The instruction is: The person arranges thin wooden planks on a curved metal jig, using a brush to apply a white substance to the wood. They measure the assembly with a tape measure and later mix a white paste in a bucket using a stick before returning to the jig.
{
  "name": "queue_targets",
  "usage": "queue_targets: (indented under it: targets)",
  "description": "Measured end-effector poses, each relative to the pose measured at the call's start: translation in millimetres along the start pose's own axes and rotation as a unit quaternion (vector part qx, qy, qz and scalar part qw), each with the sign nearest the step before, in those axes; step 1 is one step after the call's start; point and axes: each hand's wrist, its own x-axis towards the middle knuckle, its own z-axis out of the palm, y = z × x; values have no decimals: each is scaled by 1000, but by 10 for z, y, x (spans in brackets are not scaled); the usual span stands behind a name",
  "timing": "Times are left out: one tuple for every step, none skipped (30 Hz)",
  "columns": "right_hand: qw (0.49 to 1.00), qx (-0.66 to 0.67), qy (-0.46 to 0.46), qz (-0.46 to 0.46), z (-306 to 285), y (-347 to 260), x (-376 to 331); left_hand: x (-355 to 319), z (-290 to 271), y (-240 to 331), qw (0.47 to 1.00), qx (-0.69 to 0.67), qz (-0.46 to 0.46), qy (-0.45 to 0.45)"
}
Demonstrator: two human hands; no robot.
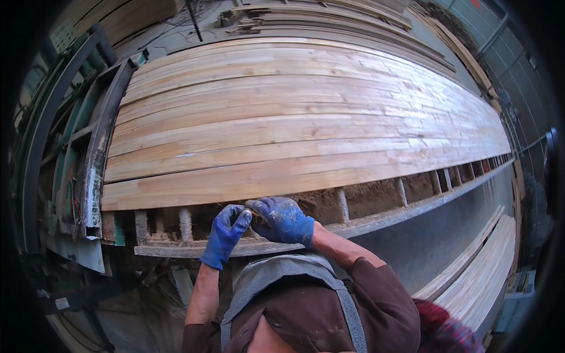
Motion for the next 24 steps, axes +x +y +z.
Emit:
queue_targets:
  targets:
    - [1000, 11, -17, 23, -101, 18, -173, -19, 137, 35, 999, -1, -14, -33]
    - [998, 18, -50, 42, -209, 26, -331, -38, 259, 81, 997, -3, -29, -66]
    - [996, 59, -44, 51, -321, 21, -470, -49, 381, 134, 994, -4, -43, -99]
    - [995, 67, -50, 61, -399, 82, -621, -55, 552, 214, 991, -32, -66, -112]
    - [993, 75, -55, 71, -459, 141, -764, -43, 680, 216, 987, -30, -82, -136]
    - [991, 82, -62, 87, -510, 183, -888, -35, 786, 192, 982, -27, -98, -160]
    - [988, 85, -71, 103, -574, 225, -994, -14, 892, 177, 976, -27, -111, -184]
    - [986, 90, -78, 119, -628, 252, -1090, 3, 985, 177, 972, -33, -116, -204]
    - [984, 101, -70, 129, -665, 256, -1174, -11, 1063, 196, 967, -41, -137, -211]
    - [983, 108, -62, 136, -713, 255, -1236, -6, 1134, 193, 963, -49, -142, -225]
    - [981, 116, -53, 144, -749, 252, -1291, -4, 1181, 175, 958, -56, -147, -238]
    - [976, 119, -66, 168, -775, 252, -1341, 24, 1210, 119, 952, -62, -156, -257]
    - [975, 125, -41, 180, -778, 246, -1395, 51, 1260, 91, 947, -77, -165, -265]
    - [973, 131, -17, 191, -757, 245, -1425, 86, 1285, 74, 942, -91, -173, -272]
    - [970, 137, 8, 201, -723, 232, -1453, 128, 1300, 71, 937, -104, -182, -279]
    - [968, 132, 16, 210, -678, 221, -1470, 163, 1288, 166, 926, -136, -199, -289]
    - [967, 125, 23, 222, -669, 193, -1479, 212, 1319, 167, 924, -135, -192, -303]
    - [965, 118, 29, 231, -704, 148, -1494, 247, 1349, 163, 921, -135, -186, -315]
    - [959, 116, 42, 254, -695, 93, -1515, 247, 1341, 158, 918, -130, -186, -325]
    - [953, 113, 54, 277, -682, 42, -1536, 265, 1337, 172, 913, -127, -184, -341]
    - [946, 111, 65, 299, -660, -5, -1551, 297, 1342, 201, 908, -125, -182, -355]
    - [949, 89, 103, 286, -585, 23, -1588, 329, 1355, 218, 903, -123, -180, -369]
    - [949, 74, 93, 291, -639, -47, -1527, 338, 1313, 213, 901, -114, -175, -381]
    - [947, 62, 86, 302, -624, -91, -1511, 347, 1276, 203, 898, -105, -170, -392]
